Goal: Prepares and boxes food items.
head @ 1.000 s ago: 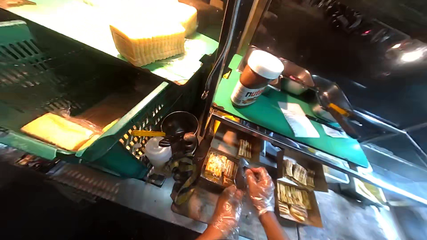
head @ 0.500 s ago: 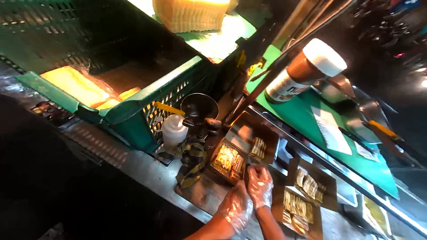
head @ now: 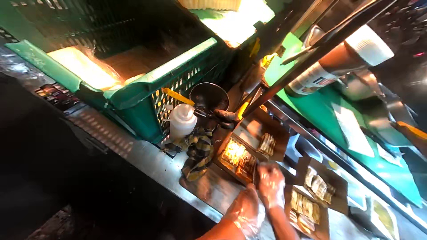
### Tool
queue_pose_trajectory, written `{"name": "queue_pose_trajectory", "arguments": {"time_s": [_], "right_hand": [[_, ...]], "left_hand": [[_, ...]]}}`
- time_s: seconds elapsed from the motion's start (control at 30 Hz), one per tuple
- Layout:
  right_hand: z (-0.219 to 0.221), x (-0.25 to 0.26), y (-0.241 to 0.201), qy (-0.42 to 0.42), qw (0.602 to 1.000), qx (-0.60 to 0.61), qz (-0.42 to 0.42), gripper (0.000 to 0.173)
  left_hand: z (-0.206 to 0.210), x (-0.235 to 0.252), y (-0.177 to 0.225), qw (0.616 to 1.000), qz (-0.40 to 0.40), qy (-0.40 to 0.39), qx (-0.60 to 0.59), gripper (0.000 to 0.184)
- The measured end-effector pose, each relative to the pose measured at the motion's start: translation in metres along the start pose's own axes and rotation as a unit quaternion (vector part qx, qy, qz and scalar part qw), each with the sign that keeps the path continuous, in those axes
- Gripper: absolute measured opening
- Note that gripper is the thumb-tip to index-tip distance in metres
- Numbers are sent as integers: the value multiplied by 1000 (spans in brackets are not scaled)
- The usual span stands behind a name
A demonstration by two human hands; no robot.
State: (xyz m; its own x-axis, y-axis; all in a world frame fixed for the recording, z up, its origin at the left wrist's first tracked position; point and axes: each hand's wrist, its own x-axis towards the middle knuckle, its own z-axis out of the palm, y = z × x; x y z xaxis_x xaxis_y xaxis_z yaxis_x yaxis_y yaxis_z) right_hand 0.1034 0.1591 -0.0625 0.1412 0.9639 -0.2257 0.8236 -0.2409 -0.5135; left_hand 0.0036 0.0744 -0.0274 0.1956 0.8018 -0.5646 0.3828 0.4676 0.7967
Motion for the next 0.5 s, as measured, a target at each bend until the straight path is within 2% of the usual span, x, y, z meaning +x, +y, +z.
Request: {"name": "queue_pose_trajectory", "arguments": {"time_s": [0.07,0.2,0.27,0.33,0.43,0.5], "right_hand": [[-1,-16,3,22,999,28,-28,16],[-3,13,8,17,999,-5,43,23],[-10,-7,4,20,1000,14,-8,18],[-9,-2,8,36,999,34,1,16],[-10,23,13,35,998,14,50,20],[-17,5,10,26,1000,8,12,20]], "left_hand": [[1,-3,2,1000,-9,2,-11,50],[-5,-2,21,998,-28,-31,-37,47],[4,6,10,1000,2,3,-20,49],[12,8,7,1000,29,7,8,52],[10,13,19,1000,4,-11,10,45],[7,20,22,1000,-20,4,-13,42]]}}
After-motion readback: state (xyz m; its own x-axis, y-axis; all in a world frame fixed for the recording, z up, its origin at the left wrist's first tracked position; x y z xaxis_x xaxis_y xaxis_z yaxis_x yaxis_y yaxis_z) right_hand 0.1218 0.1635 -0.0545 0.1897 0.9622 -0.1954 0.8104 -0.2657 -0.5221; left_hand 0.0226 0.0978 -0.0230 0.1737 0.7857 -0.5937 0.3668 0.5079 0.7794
